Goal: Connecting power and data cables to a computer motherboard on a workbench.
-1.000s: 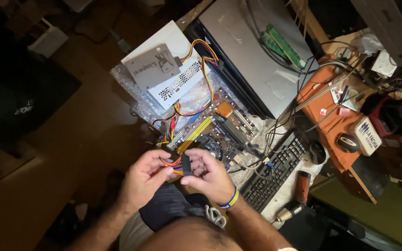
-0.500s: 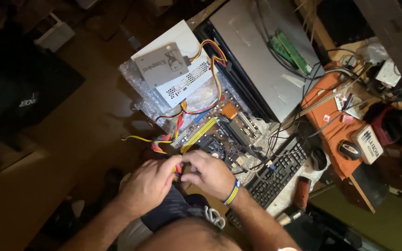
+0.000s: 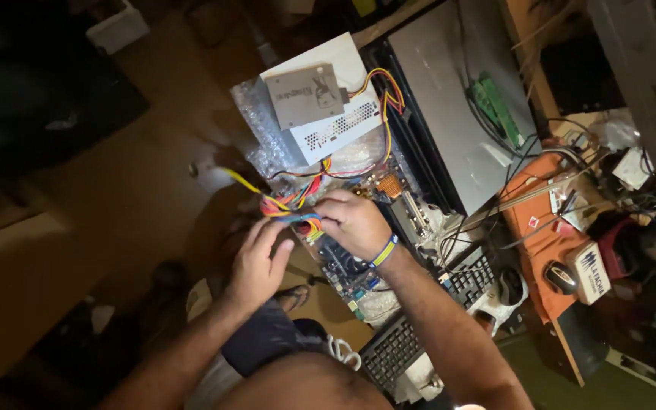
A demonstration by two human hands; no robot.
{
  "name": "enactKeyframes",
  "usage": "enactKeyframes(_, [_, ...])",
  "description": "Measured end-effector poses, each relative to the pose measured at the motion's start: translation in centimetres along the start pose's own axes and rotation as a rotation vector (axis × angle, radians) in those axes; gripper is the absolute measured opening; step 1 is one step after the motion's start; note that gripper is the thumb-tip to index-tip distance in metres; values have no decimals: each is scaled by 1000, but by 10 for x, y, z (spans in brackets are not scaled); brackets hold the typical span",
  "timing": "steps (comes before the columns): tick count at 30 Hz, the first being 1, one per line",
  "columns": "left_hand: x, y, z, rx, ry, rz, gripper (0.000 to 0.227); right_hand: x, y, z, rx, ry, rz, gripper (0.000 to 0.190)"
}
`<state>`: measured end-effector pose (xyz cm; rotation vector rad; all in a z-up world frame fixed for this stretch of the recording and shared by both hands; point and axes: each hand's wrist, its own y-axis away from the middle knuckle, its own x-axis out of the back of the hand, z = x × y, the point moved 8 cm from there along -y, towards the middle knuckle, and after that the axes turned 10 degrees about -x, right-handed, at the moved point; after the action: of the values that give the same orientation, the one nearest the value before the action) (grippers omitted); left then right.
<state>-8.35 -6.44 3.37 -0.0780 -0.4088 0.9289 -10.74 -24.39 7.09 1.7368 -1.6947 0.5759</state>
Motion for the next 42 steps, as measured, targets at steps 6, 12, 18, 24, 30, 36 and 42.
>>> enactKeyframes(6, [-13, 1, -26, 133, 150, 0, 31, -1, -8, 2, -113, 115, -74, 14])
enactKeyframes(12, [-30, 10, -48, 190, 90, -3, 38, 1, -9, 8, -170, 62, -36, 15])
enactKeyframes(18, [-39, 7, -61, 269, 76, -40, 33, -4, -10, 13, -112, 106, -17, 12])
enactKeyframes(24, [-42, 8, -59, 219, 38, -52, 33, -9, -9, 20, 14, 209, -24, 13])
enactKeyframes(30, [-43, 9, -62, 299, 69, -71, 40, -8, -8, 20, 9, 232, -43, 14])
enactKeyframes(36, [-48, 6, -64, 450, 177, -173, 33, -18, -9, 36, -16, 250, -107, 15])
enactKeyframes(42, [-51, 13, -69, 542, 223, -150, 30, -27, -11, 46, -23, 282, -234, 16])
